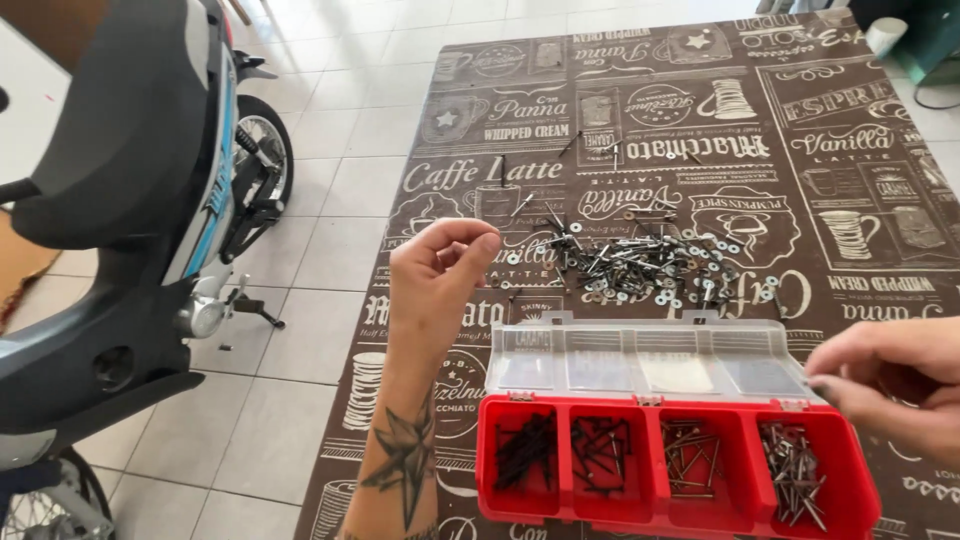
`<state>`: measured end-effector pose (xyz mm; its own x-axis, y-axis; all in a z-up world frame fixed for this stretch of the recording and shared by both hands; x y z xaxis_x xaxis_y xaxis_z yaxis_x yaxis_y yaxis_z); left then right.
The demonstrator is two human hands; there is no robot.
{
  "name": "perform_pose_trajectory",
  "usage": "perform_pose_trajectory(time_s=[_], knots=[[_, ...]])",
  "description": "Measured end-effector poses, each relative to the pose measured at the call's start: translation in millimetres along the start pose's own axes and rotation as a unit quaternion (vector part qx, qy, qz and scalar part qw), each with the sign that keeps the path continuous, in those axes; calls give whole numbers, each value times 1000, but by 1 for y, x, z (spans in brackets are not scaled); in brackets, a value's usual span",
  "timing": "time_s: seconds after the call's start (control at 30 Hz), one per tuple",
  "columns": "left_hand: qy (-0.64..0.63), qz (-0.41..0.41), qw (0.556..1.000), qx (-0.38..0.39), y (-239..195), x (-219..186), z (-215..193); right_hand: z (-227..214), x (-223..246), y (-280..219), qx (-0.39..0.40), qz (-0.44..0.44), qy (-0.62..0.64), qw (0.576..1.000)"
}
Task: The person sorts loose screws, nuts, and washers from a pile on a table into compartments of a red plastic organizer. They pick up individual fasteners by hand and place them into the appropriate sections of the box.
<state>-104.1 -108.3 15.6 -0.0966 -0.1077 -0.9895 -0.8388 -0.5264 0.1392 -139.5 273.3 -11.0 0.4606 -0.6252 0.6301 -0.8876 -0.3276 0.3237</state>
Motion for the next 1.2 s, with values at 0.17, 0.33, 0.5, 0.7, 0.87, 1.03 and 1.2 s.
perform_pose_trajectory(time_s=[0.17, 0.33, 0.5, 0.7, 0.87, 1.03, 1.2], knots=[[250, 92, 964, 5, 14, 14, 5, 23, -39, -4, 93, -45, -5, 995], [446, 48, 891, 76, 11, 42, 14, 46, -83, -11, 173, 27, -83, 981], [518, 9, 848, 112, 9, 60, 20, 42, -54, -2, 115, 23, -40, 992], [515, 27, 847, 126, 10, 72, 26, 54, -8, 3, 135, 59, -83, 986], [504, 78, 852, 122, 7, 64, 30, 61, 24, 3, 112, 92, -75, 987], [322, 80, 921, 206, -33, 17, 62, 68, 50, 4, 42, 31, -43, 998], [216, 153, 899, 350, -84, -12, 104, 71, 65, 1, 3, -3, -9, 1000]])
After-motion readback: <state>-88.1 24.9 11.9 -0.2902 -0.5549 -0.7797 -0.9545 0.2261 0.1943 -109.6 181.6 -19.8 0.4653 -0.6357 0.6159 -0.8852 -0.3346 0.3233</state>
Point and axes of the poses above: each hand's wrist, its own y-axis towards the middle knuckle, its own z-axis out of the palm, x = y × z, the point moved 9 cm from there along y, towards the middle knuckle, and after that the axes turned 14 degrees about -x, right-handed, at the moved point
